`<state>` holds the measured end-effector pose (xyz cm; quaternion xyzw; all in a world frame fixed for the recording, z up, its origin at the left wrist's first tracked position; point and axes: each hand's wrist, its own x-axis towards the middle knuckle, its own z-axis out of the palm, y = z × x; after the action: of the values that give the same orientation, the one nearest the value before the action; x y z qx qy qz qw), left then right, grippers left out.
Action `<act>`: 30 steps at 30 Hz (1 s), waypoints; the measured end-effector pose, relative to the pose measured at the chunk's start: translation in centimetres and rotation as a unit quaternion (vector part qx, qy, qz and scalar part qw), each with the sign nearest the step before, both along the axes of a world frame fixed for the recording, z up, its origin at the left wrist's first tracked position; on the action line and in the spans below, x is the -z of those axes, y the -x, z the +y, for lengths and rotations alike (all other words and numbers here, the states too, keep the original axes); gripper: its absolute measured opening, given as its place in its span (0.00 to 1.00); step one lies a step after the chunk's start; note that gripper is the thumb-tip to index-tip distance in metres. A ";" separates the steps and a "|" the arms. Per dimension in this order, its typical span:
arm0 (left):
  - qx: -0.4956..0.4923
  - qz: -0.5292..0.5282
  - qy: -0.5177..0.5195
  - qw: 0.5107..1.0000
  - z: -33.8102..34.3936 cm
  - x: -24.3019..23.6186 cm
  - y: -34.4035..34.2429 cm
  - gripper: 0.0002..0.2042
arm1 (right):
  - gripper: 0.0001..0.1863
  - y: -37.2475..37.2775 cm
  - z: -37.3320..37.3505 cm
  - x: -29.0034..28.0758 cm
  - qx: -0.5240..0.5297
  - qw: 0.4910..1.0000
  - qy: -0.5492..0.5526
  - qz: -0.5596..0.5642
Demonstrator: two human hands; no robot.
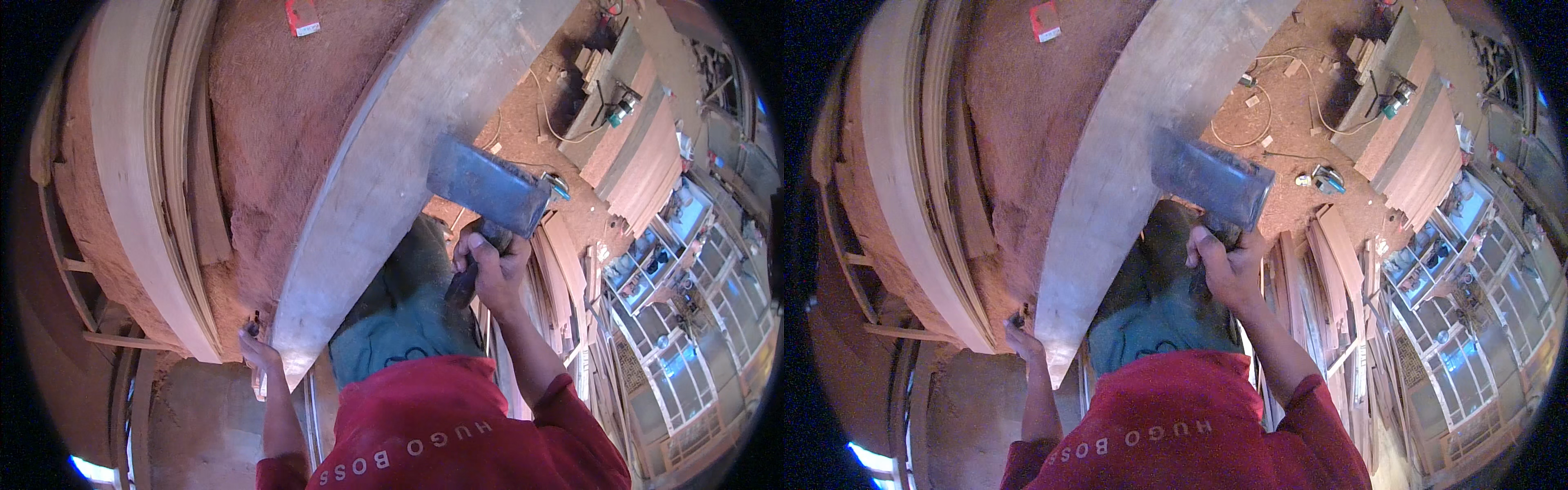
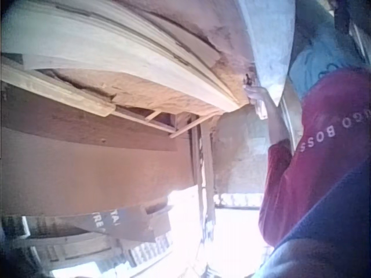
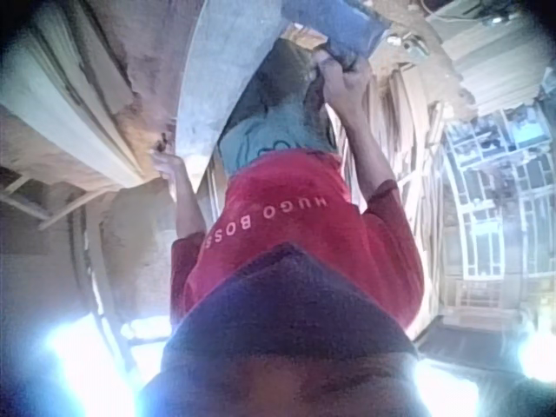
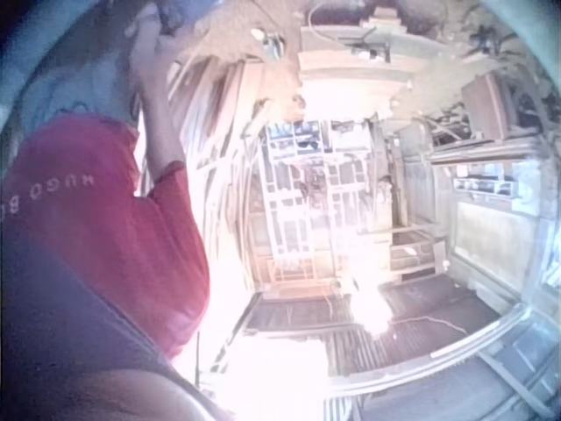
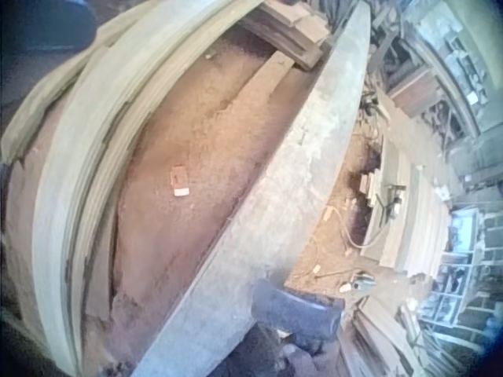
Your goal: The person pulls a fastener from a wooden plank using pincers and then shapes the surface of the plank using an ax.
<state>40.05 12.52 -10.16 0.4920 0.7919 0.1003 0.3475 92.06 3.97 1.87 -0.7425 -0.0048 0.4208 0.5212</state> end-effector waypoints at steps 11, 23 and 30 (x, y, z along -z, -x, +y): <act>0.043 0.053 -0.005 0.998 0.3 -1.0 -1.9 0.30 | 0.09 0.7 -0.4 2.8 -0.063 0.993 -0.044 -0.087; 0.194 0.153 -0.001 0.969 1.8 -3.1 -4.8 0.27 | 0.15 -0.7 -2.4 4.1 -0.148 0.986 -0.057 -0.057; 0.239 -0.005 -0.171 0.956 7.5 -4.4 -20.9 0.26 | 0.37 -6.3 -2.1 0.3 -0.314 0.883 -0.014 -0.349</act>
<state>60.91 20.01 -5.78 0.7185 0.6204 0.1508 0.2759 98.38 1.85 1.60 -0.7935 -0.4249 0.2764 0.3367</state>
